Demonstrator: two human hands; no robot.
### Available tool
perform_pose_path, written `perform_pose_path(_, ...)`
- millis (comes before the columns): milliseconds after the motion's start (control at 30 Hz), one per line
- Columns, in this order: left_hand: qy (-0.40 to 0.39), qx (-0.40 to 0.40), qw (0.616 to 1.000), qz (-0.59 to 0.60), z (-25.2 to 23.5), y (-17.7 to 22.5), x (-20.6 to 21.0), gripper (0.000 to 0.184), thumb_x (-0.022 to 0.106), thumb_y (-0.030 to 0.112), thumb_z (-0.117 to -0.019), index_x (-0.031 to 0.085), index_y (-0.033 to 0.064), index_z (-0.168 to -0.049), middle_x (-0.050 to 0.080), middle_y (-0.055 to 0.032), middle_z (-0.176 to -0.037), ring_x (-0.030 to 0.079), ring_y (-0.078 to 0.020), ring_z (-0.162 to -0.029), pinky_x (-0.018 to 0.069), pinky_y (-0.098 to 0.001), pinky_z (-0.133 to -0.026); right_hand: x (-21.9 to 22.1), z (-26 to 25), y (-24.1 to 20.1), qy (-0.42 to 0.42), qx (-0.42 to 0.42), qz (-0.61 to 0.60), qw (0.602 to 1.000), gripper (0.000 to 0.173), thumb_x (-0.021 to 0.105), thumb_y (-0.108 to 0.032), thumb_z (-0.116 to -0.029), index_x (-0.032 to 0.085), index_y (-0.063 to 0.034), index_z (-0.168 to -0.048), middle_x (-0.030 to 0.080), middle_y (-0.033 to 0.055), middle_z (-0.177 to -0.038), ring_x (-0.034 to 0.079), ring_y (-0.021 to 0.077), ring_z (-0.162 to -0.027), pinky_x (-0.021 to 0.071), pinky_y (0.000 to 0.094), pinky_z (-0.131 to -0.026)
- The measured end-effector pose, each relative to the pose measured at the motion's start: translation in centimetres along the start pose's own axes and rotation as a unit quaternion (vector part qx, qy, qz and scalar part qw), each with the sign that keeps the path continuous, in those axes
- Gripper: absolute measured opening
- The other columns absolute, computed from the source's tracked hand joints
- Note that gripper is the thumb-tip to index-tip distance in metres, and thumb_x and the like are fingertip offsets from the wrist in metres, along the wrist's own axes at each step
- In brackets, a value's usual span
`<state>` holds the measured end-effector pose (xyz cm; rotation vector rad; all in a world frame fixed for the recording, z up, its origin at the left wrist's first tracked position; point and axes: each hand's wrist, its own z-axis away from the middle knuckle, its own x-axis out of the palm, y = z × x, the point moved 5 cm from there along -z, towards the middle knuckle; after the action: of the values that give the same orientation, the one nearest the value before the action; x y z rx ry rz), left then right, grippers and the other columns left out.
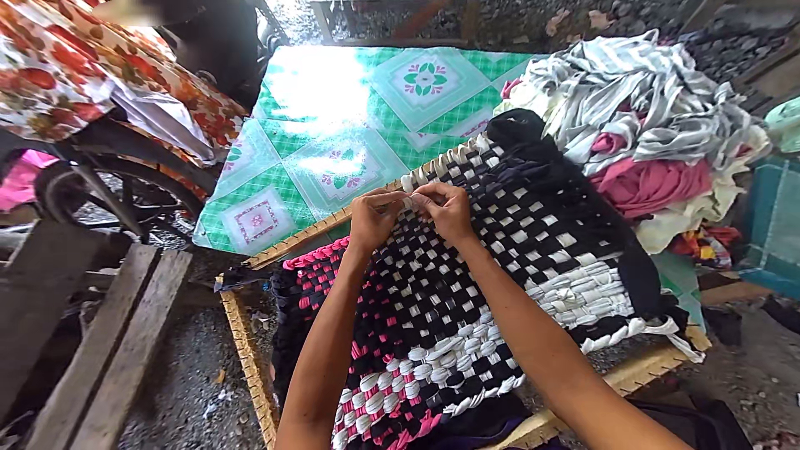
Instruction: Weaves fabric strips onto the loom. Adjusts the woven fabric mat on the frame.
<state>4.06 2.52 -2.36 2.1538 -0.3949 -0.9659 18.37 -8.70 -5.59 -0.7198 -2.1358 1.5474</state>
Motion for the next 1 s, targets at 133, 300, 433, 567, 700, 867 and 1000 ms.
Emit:
perform_pose_path(133,-0.042,0.035,0.997,-0.056,-0.1,0.3,0.7,0.024,0.062,0.02,-0.1015,0.076,0.0125,-0.12,0.076,-0.0055,-0.109,0.073,-0.0123,-0.098,0.0626,-0.035,-0.087,-0.2,-0.3,0.5,-0.003,0.032,-0.064,0.997,0.014,0.066,-0.007,-0.0987,0.068,0.0029,-0.108,0.07,0.0104,-0.087,0.064,0.0146,-0.062,0.0562,0.0287,-0.055)
perform_pose_path(300,-0.054,0.002,0.975,-0.214,-0.8,2.6,2.1,0.04,0.065,0.045,-0.0978,0.07,0.0282,-0.134,0.075,-0.0073,-0.112,0.073,-0.0263,-0.095,0.058,-0.0531,-0.079,-0.2,-0.6,1.0,-0.013,0.064,-0.071,0.995,0.019,0.056,-0.011,-0.1049,0.062,0.0021,-0.117,0.068,0.0099,-0.094,0.062,0.0126,-0.067,0.0537,0.0268,-0.057)
perform_pose_path(433,-0.022,0.031,0.981,-0.188,-0.4,2.0,2.2,0.028,0.063,0.032,-0.1023,0.077,0.0212,-0.123,0.076,-0.0065,-0.107,0.073,-0.0215,-0.094,0.0589,-0.0461,-0.082,-0.1,-0.6,0.9,0.004,0.082,-0.075,0.994,0.015,0.057,-0.01,-0.1043,0.063,0.001,-0.113,0.068,0.0089,-0.093,0.061,0.0116,-0.066,0.0511,0.0252,-0.055)
perform_pose_path(567,-0.008,0.032,0.985,-0.168,0.5,1.0,1.8,0.027,0.063,0.028,-0.1024,0.077,0.0147,-0.121,0.077,-0.0059,-0.113,0.074,-0.019,-0.101,0.0595,-0.0441,-0.09,0.2,-0.6,1.0,0.024,0.096,-0.075,0.992,0.014,0.058,-0.009,-0.1036,0.063,0.0002,-0.112,0.068,0.0076,-0.092,0.058,0.0099,-0.065,0.0478,0.0234,-0.054)
perform_pose_path(700,0.0,0.017,0.985,-0.173,1.5,-0.1,1.3,0.026,0.062,0.025,-0.1016,0.077,0.0177,-0.122,0.078,-0.005,-0.106,0.075,-0.0206,-0.094,0.0598,-0.0488,-0.084,0.4,-0.7,1.0,0.057,0.138,-0.109,0.983,0.013,0.056,-0.01,-0.1041,0.062,-0.0012,-0.11,0.062,0.0042,-0.082,0.052,0.0086,-0.058,0.0432,0.0232,-0.05)
perform_pose_path(867,0.013,0.0,0.991,-0.135,2.3,-0.4,1.2,0.025,0.061,0.025,-0.1039,0.077,0.0172,-0.122,0.078,-0.0069,-0.106,0.074,-0.0216,-0.094,0.0583,-0.0494,-0.086,0.5,-1.4,1.4,0.111,0.21,-0.146,0.96,0.01,0.057,-0.01,-0.1037,0.063,-0.0018,-0.106,0.056,0.0016,-0.074,0.048,0.0073,-0.053,0.0429,0.0225,-0.047)
perform_pose_path(1000,0.005,-0.028,0.986,-0.162,1.7,-0.9,1.3,0.027,0.059,0.03,-0.1039,0.077,0.0187,-0.121,0.078,-0.0031,-0.108,0.075,-0.0179,-0.099,0.0591,-0.0487,-0.089,0.8,-1.6,1.7,0.114,0.184,-0.067,0.974,0.017,0.059,-0.016,-0.103,0.065,-0.0011,-0.109,0.058,0.0048,-0.075,0.047,0.0105,-0.05,0.0436,0.0265,-0.045)
